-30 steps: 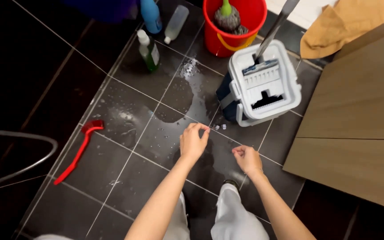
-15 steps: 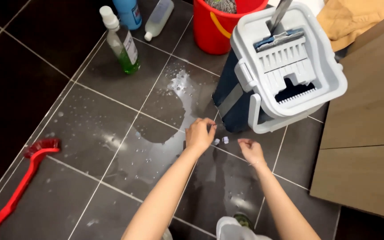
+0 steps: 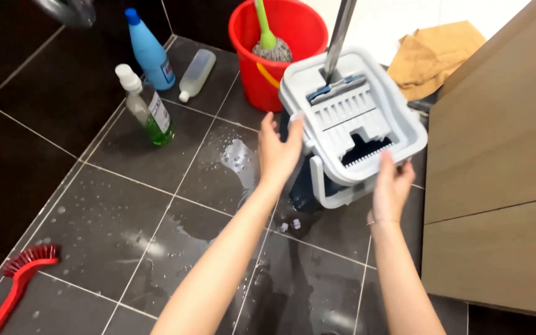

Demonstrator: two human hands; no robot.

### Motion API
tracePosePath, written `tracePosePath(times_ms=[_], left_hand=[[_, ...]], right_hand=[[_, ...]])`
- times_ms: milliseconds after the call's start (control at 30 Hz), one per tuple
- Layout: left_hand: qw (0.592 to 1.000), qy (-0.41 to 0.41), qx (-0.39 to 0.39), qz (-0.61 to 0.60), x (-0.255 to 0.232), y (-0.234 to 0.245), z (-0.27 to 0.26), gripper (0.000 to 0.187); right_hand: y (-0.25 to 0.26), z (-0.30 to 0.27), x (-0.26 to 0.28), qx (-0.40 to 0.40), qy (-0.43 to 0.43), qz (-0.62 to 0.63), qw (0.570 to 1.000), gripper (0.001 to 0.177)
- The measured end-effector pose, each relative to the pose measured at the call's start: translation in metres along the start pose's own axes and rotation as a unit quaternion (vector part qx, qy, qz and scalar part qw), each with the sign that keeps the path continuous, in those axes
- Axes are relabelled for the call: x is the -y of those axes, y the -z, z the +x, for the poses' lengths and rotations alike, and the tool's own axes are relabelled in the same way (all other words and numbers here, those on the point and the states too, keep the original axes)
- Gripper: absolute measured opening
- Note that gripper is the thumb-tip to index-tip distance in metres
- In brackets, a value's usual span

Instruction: The person assembles a spin mop bucket by attaching small white feet to its base, then removes and reattaches a shower head to rinse it. They place the mop handle into the bucket, adjust a red bucket with a traditional mop, and wash their hands at the sink.

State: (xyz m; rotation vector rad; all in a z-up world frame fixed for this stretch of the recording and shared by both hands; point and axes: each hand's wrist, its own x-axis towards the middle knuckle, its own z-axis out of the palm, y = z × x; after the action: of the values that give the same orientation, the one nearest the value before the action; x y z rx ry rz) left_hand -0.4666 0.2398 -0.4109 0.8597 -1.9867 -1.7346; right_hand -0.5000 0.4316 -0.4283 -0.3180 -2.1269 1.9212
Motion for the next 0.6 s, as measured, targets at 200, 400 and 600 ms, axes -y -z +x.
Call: tracePosePath(times_ms=[200, 400, 600], left_hand=[[0.995, 0.045, 0.080, 0.042, 0.008, -0.029, 0.021, 0.123], [0.992, 0.087, 0.091, 0.001, -0.003, -0.029, 0.005, 0.113], [0.991, 0.116, 0.059, -0.037, -0.012, -0.035, 0.000, 0.104]], right_hand=[[-0.010, 0.018, -0.016, 0.050, -0.056, 0.048, 0.996, 0.111], [-0.015, 0.019, -0.009, 0.060, -0.043, 0.107, 0.991, 0.101], [-0.013, 0.057, -0.038, 0.088, 0.001, 0.116, 0.989, 0.095]])
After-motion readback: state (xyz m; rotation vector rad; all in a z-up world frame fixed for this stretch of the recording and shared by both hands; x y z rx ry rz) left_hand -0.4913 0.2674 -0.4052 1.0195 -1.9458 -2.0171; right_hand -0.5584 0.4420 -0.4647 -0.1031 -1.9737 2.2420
